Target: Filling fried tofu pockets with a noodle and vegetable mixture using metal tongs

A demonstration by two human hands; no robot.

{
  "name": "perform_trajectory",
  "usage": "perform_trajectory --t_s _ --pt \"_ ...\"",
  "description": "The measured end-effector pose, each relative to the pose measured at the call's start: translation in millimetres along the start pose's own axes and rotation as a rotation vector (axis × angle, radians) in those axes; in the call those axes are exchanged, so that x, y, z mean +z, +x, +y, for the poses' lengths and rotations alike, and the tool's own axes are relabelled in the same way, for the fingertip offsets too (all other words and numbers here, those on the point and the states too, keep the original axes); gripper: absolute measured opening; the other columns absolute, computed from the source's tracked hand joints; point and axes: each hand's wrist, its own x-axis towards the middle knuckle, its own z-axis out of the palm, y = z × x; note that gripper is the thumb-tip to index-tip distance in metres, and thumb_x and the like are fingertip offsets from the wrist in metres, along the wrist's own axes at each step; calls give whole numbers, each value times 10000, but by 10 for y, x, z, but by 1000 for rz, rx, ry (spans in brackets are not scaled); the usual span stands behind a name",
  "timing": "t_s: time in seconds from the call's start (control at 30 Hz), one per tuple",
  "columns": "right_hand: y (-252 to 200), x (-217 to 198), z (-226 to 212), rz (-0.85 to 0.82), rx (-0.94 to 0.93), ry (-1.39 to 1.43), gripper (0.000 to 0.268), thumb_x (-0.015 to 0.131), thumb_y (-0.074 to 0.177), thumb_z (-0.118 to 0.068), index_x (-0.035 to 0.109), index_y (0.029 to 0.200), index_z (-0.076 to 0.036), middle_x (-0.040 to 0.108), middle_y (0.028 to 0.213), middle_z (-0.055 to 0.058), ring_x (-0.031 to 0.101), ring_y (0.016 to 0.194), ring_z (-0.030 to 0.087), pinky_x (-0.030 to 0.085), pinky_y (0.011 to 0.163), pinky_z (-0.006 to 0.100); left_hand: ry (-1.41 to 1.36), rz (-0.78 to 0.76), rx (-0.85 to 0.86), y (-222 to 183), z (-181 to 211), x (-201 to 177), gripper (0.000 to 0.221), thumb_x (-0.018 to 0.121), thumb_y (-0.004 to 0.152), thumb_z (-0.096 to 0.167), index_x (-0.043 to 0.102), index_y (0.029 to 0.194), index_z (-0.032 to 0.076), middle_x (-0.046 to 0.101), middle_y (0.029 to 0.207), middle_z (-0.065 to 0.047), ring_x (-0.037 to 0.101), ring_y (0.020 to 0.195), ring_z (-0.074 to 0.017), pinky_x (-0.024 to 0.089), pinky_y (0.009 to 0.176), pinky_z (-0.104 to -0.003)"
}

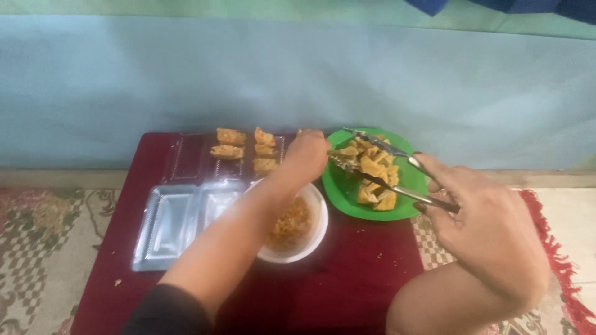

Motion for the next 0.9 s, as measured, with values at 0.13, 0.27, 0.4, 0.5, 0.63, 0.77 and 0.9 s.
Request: perform_trajectory --t_s 0.13,0.27,0.4,0.5,0.63,0.77,0.9 --pt "-29 -25 68 57 -13 27 695 648 669 24 682 1357 -68 775 899 99 666 616 228 504 510 347 57 -207 -173 305 256 90 119 683 719 21 746 813 58 628 978 -157 570 948 -401 408 928 -664" --pt "-31 -36 157 54 16 28 689 716 676 -38 682 1359 -121 787 965 75 680 585 197 511 464 329 -9 -356 -428 479 392 13 276 508 874 98 743 999 22 718 1076 -191 652 979 -413 388 1008 -572" --pt "-45 -82 125 67 28 54 711 722 656 -33 688 1353 -170 780 945 44 651 564 195 484 470 337 -85 -275 -314 462 172 -66 135 623 859 169 631 901 41 673 843 -117 628 774 -284 536 748 -395" --pt "-70 -66 141 68 -25 56 703 702 658 -5 679 1352 -112 778 989 56 644 565 203 481 482 353 -246 -94 -522 199 16 -348 245 699 804 326 674 829 84 695 749 -85 621 644 -229 529 633 -371" --pt "-97 -23 -48 21 -11 6 692 663 671 -58 674 1360 -131 757 1007 57 665 726 270 514 637 386 -402 31 -710 -356 12 -1013 229 672 798 281 621 798 58 635 710 -74 571 617 -202 501 573 -343" --pt "-100 90 -306 45 -212 -34 649 574 724 23 662 1359 -82 703 836 43 569 545 189 452 486 289 -1545 287 -708 -1027 -202 -1245 96 616 870 9 558 944 24 626 868 -117 627 701 -206 585 660 -331" --pt "-97 231 -637 -14 -335 52 548 517 728 0 718 1233 -73 775 1037 44 698 760 225 547 621 295 -1645 388 -636 -1438 -196 -1418 222 574 788 -98 525 784 118 572 687 -9 491 561 -77 391 512 -182"
